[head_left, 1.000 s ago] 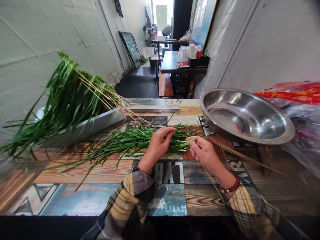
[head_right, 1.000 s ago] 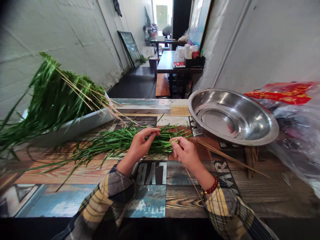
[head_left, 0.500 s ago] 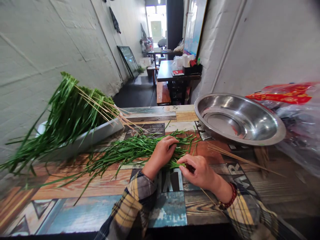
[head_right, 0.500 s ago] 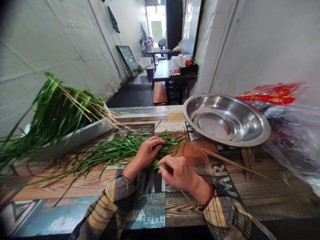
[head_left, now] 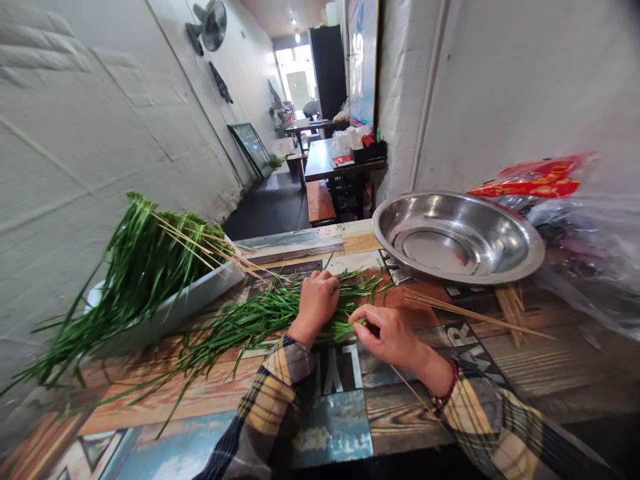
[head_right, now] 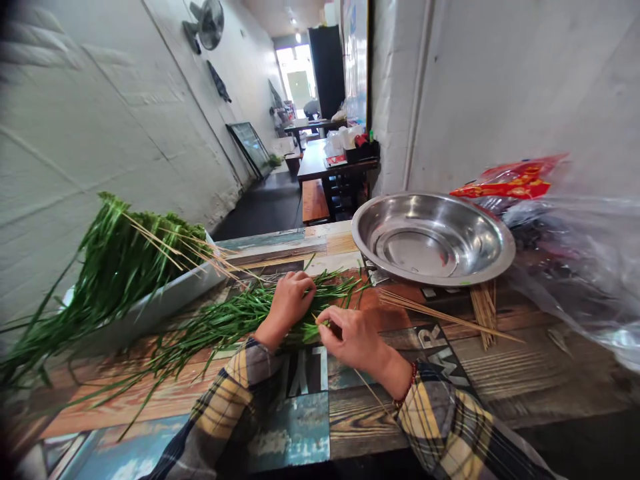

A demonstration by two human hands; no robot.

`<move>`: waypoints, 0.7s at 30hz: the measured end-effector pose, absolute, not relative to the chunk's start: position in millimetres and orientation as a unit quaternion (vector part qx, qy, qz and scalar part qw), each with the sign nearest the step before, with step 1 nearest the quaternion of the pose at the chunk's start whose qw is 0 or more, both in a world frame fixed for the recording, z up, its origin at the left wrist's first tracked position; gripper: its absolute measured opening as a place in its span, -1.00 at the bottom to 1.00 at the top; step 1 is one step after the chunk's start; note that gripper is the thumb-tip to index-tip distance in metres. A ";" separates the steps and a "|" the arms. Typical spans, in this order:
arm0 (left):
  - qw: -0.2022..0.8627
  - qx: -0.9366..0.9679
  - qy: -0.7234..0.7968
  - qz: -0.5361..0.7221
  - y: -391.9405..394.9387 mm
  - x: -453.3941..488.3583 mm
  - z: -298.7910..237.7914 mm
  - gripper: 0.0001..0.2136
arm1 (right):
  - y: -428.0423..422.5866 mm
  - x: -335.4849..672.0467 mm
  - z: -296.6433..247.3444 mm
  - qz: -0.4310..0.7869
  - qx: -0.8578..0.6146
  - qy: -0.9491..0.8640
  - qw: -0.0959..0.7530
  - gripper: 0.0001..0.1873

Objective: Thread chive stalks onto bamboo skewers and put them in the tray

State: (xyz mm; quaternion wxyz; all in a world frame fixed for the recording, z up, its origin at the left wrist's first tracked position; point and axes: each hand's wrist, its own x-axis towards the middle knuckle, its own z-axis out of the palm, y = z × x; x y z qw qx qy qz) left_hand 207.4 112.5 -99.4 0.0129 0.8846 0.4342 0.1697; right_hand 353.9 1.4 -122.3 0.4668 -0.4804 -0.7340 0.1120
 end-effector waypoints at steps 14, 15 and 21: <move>0.450 0.685 0.403 0.409 74.6 215.9 -108.4 -0.87 | 10.1 363.4 -123.1 0.234 -0.549 -0.623 0.506 -0.70; 0.459 0.680 0.400 0.409 74.8 215.4 -108.7 -0.86 | 10.2 363.6 -123.2 0.236 -0.549 -0.623 0.505 -0.70; 0.486 0.674 0.382 0.406 75.3 213.6 -107.8 -0.86 | 10.3 365.0 -125.5 0.252 -0.561 -0.620 0.487 -0.69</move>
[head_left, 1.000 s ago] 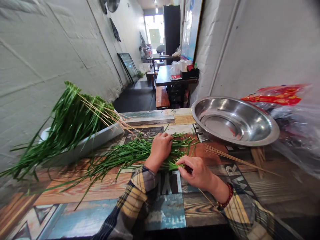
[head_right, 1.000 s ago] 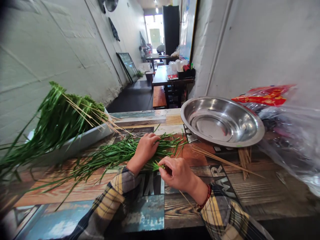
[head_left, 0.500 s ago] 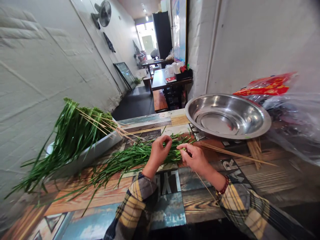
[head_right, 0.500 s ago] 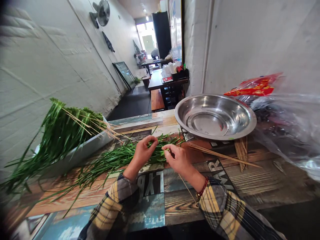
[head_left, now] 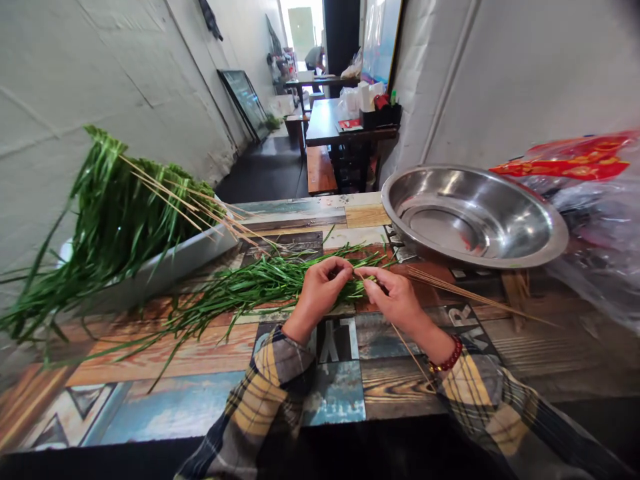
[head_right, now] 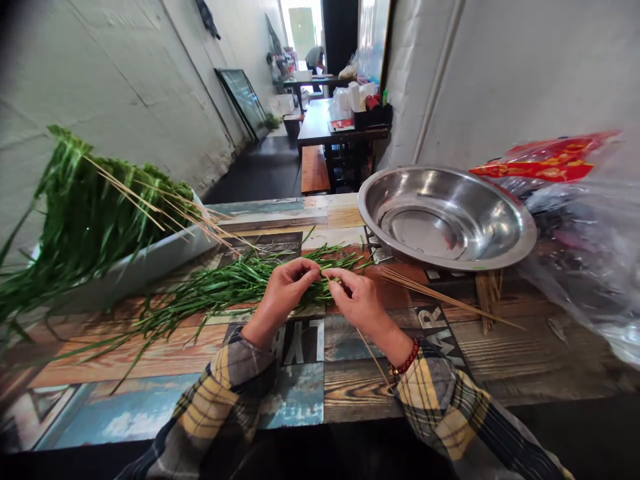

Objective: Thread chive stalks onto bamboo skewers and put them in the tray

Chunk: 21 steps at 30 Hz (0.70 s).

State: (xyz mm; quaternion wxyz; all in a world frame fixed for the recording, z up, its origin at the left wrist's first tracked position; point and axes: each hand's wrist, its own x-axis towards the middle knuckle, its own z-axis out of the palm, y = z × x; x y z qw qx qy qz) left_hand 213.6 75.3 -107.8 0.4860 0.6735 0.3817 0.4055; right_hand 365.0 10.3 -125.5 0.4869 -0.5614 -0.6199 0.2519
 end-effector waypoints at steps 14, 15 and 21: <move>0.465 0.683 0.388 0.408 72.9 212.3 -105.9 -0.87 | 11.4 364.6 -131.4 0.311 -0.549 -0.591 0.503 -0.65; 0.463 0.685 0.387 0.408 73.2 212.3 -106.4 -0.87 | 11.5 364.7 -132.0 0.311 -0.549 -0.591 0.502 -0.65; 0.443 0.698 0.386 0.409 73.4 211.6 -107.7 -0.87 | 11.8 365.5 -132.3 0.312 -0.549 -0.595 0.498 -0.67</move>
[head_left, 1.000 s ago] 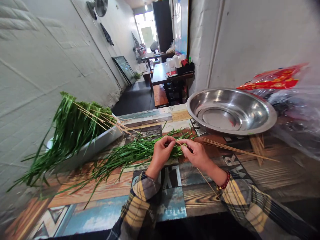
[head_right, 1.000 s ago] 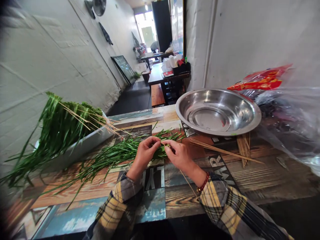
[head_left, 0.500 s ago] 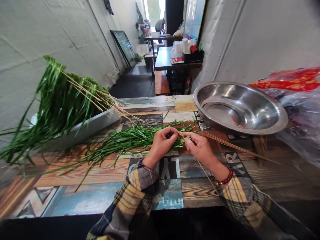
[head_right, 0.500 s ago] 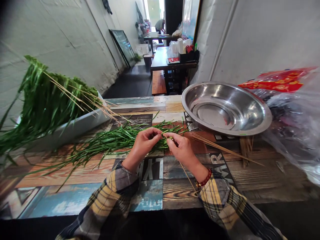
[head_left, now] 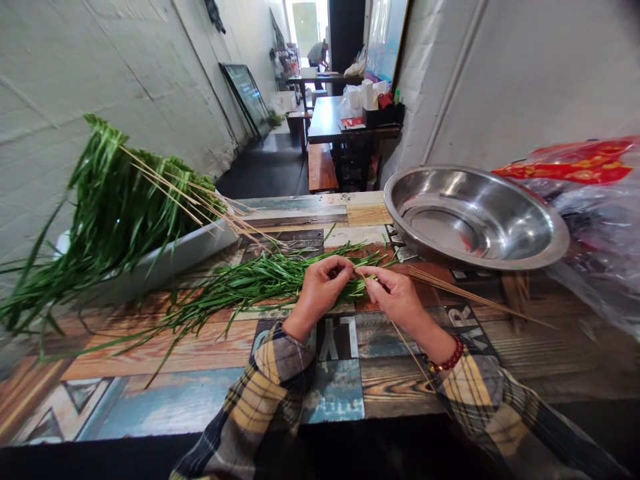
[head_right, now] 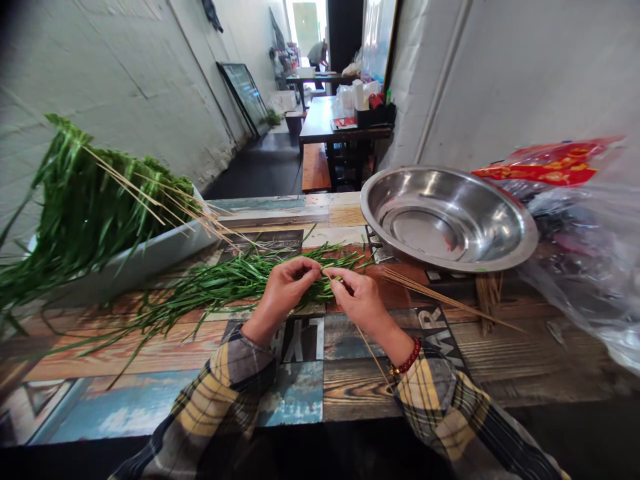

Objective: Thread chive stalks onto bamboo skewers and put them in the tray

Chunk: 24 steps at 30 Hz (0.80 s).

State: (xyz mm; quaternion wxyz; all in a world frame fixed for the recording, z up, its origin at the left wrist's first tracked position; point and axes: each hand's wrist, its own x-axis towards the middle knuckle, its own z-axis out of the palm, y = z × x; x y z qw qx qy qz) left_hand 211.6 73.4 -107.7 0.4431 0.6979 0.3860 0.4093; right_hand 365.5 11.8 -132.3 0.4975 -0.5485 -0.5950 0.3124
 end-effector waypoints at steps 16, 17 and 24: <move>0.422 0.720 0.388 0.391 73.2 209.5 -105.3 -0.85 | 12.7 366.5 -129.3 0.355 -0.504 -0.595 0.516 -0.62; 0.424 0.720 0.386 0.391 73.3 209.2 -105.5 -0.85 | 12.4 366.6 -129.1 0.352 -0.503 -0.599 0.514 -0.63; 0.434 0.731 0.365 0.381 72.1 209.9 -104.8 -0.88 | 12.0 366.2 -129.4 0.357 -0.505 -0.596 0.512 -0.70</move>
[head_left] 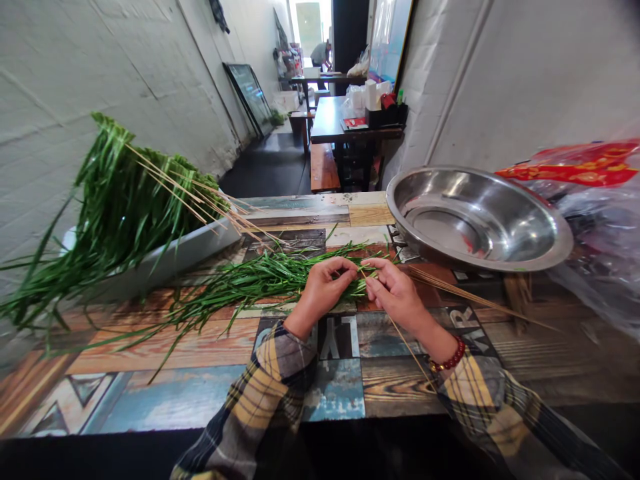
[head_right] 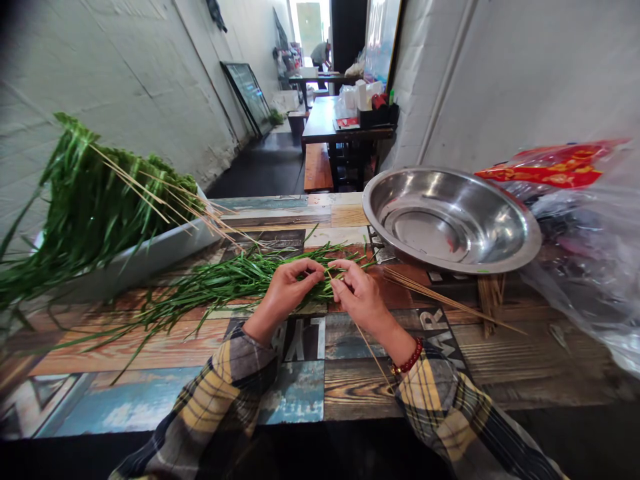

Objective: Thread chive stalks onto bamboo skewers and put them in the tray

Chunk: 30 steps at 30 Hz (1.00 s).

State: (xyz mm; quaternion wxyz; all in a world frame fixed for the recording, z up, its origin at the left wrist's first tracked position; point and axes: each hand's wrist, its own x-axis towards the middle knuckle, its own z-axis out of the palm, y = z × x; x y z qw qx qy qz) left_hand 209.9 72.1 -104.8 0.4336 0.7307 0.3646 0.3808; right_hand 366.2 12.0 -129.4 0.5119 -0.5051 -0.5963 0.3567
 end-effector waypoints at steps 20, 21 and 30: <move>0.378 0.760 0.384 0.364 79.7 202.1 -105.0 -0.71 | 11.3 366.0 -126.6 0.416 -0.501 -0.581 0.488 -0.76; 0.369 0.763 0.386 0.365 79.7 202.2 -105.1 -0.71 | 10.6 365.8 -126.1 0.409 -0.507 -0.591 0.475 -0.79; 0.344 0.793 0.360 0.350 75.4 206.7 -103.0 -0.71 | 11.8 363.9 -131.1 0.295 -0.539 -0.631 0.473 -0.81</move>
